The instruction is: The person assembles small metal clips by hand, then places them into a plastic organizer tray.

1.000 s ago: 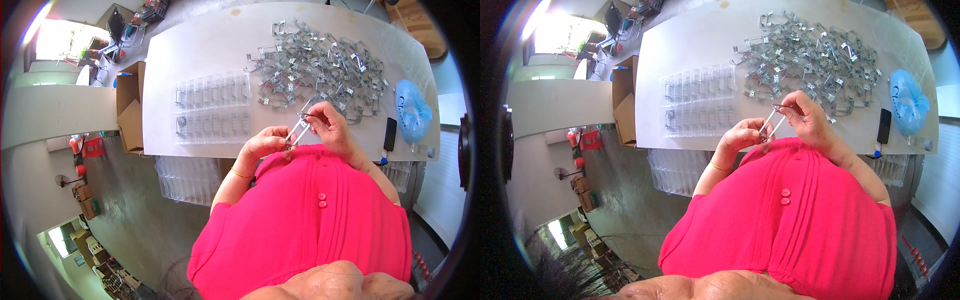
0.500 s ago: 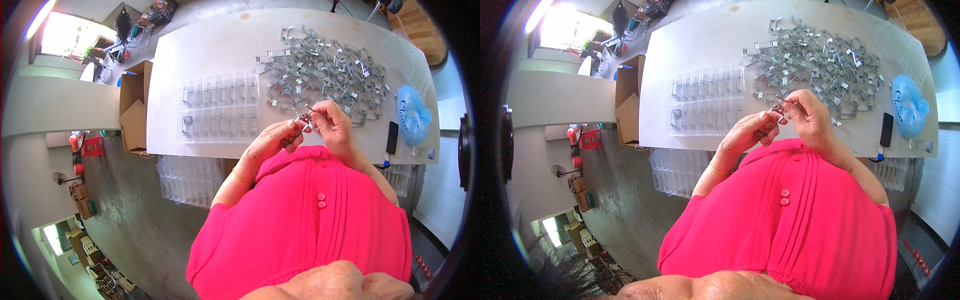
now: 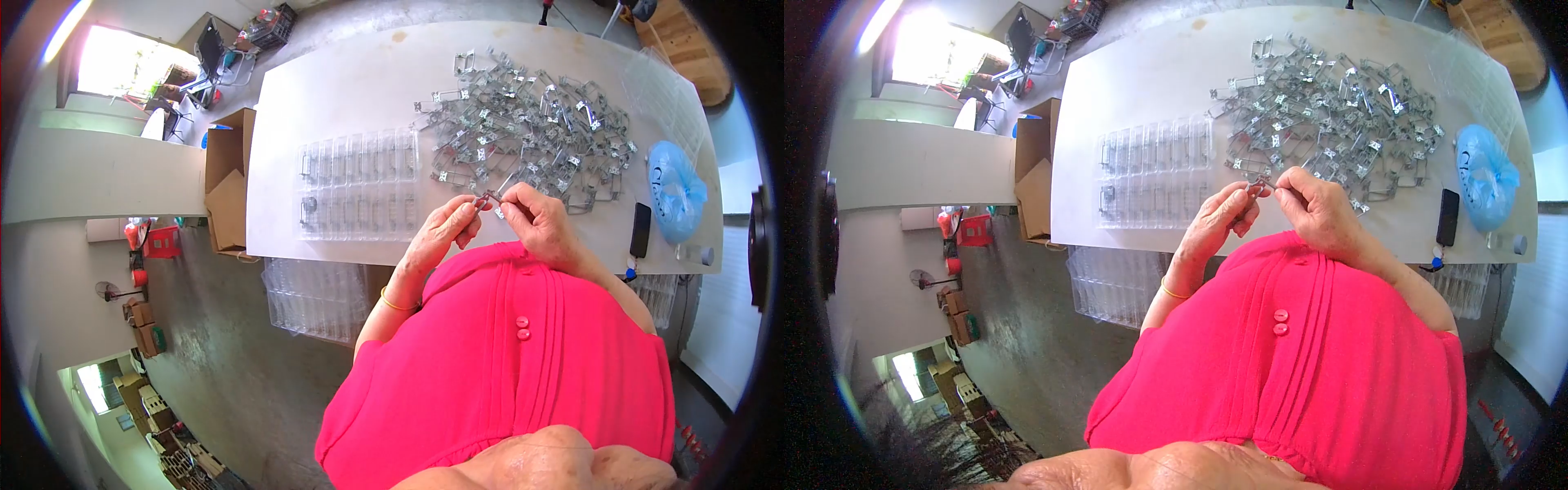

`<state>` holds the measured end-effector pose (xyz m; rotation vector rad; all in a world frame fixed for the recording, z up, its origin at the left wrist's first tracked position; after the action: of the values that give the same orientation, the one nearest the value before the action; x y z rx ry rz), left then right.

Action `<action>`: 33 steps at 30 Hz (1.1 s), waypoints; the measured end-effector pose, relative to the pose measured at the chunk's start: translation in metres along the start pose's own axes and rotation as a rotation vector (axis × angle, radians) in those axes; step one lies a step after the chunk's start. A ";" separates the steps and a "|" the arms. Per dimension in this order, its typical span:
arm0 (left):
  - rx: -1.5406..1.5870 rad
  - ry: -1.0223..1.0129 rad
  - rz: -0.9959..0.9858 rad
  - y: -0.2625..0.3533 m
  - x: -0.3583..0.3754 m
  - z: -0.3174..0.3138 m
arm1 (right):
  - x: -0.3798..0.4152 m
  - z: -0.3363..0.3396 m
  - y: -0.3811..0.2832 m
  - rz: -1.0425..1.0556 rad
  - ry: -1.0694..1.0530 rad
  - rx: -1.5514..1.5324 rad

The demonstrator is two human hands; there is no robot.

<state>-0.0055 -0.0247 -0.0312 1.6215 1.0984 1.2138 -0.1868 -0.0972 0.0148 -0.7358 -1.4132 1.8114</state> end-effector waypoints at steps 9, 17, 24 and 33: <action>-0.083 0.068 0.023 -0.008 -0.015 -0.021 | 0.001 0.027 0.010 -0.038 -0.041 -0.039; -0.260 0.057 -0.066 -0.017 -0.032 -0.027 | -0.005 0.042 0.032 -0.126 -0.096 -0.115; -0.497 -0.039 -0.055 -0.022 -0.033 -0.027 | -0.015 0.036 0.054 -0.318 -0.299 -0.414; -0.639 -0.106 -0.145 -0.017 -0.015 -0.016 | -0.016 0.019 0.044 -0.459 -0.340 -0.373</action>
<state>-0.0262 -0.0324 -0.0476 1.0810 0.6500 1.2054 -0.2011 -0.1272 -0.0227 -0.2419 -1.9880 1.3676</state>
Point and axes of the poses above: each hand's wrist, its own x-axis away from the middle knuckle, its own z-axis out of the back of the hand, y = z × x, the point moved 3 cm from there along -x, towards the middle knuckle, and after that the axes turned 8 degrees about -x, right-handed, at the moved point
